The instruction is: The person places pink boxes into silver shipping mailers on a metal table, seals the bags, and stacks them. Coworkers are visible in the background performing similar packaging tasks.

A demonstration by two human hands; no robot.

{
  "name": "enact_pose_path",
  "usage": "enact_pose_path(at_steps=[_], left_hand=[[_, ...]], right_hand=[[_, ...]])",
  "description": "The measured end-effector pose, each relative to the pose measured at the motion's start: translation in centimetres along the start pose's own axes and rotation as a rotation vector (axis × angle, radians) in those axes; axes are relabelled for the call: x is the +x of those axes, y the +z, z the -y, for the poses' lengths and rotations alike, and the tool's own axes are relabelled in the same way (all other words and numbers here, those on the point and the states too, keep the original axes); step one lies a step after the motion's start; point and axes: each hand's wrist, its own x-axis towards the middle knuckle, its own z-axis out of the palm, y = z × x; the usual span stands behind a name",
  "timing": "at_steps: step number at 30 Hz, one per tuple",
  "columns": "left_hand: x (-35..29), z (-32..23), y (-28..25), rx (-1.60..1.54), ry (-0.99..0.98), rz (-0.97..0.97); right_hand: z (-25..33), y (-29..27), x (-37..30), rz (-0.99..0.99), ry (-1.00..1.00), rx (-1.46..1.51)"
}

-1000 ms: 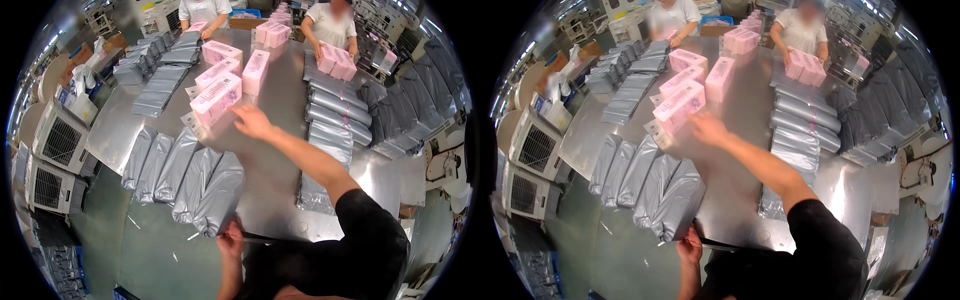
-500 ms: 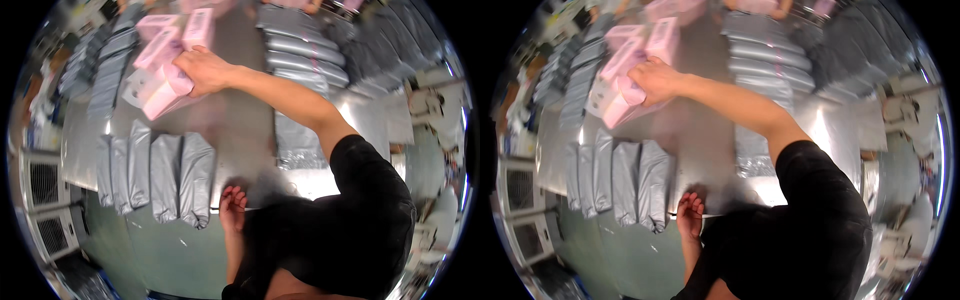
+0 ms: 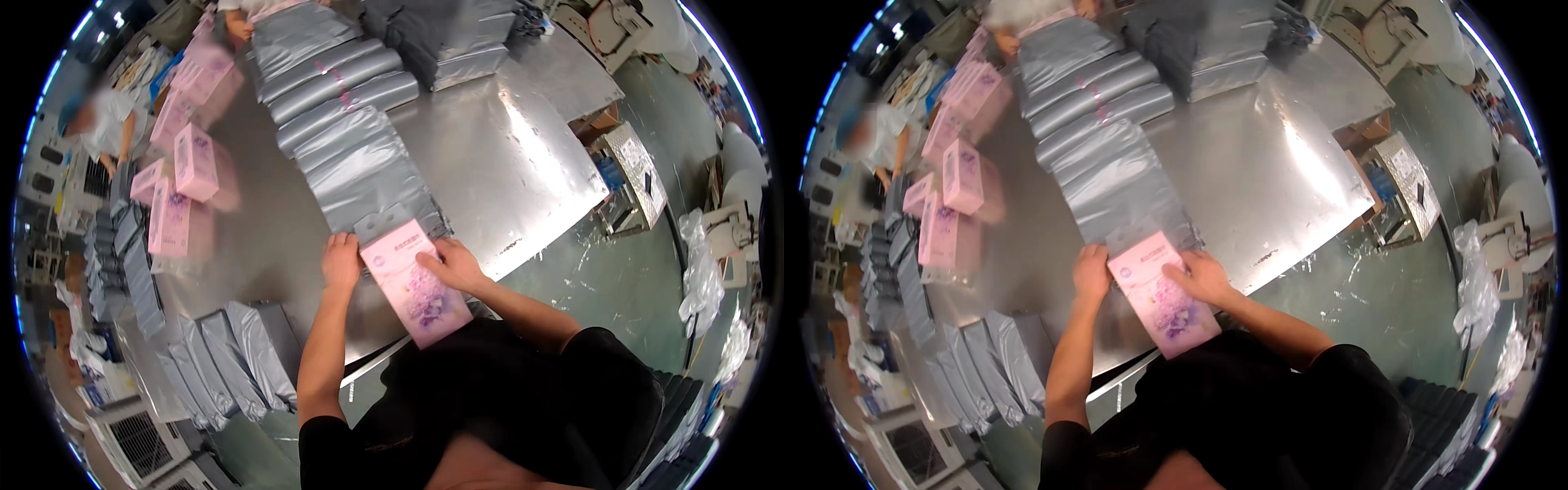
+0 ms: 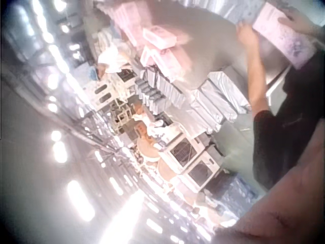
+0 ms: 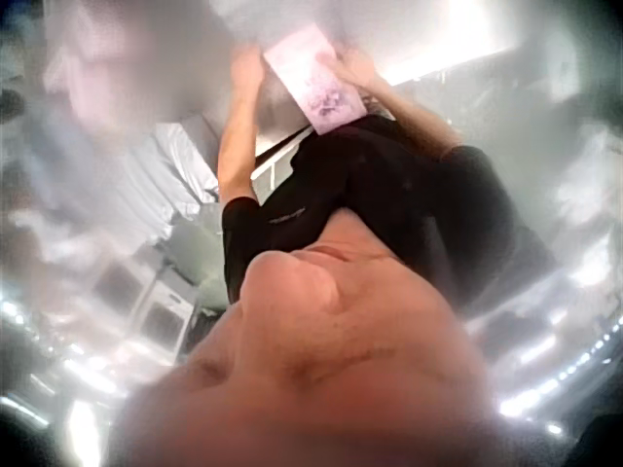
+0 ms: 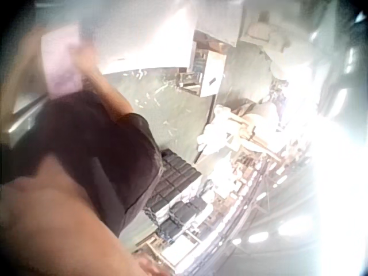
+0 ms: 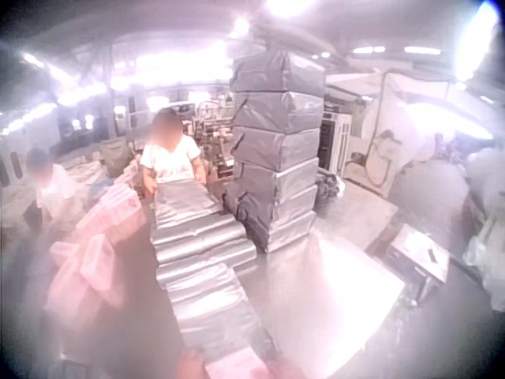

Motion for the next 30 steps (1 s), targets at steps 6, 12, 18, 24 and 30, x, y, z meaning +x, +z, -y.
enact_pose_path(at_steps=[6, 12, 18, 24, 30], left_hand=[[2.2, 2.4, 1.0, -0.377, -0.332, 0.055], [0.6, 1.5, -0.8, -0.726, -0.406, -0.058], [-4.5, -4.3, -2.0, -0.405, -0.090, -0.294], [-4.0, -4.0, -1.2, -0.522, -0.116, -0.256], [-3.8, -2.6, 0.7, -0.855, -0.394, -0.083]], right_hand=[[-0.9, -3.1, 5.6, -0.346, -0.365, -0.162], [-1.8, -3.6, 10.7, -0.375, -0.603, -0.442], [-3.0, -1.3, 5.7, -0.427, -0.671, -0.159], [-5.0, -0.7, 7.3, -0.273, -0.679, -0.097], [-3.5, -1.4, 8.3, -0.178, -0.528, 0.033]])
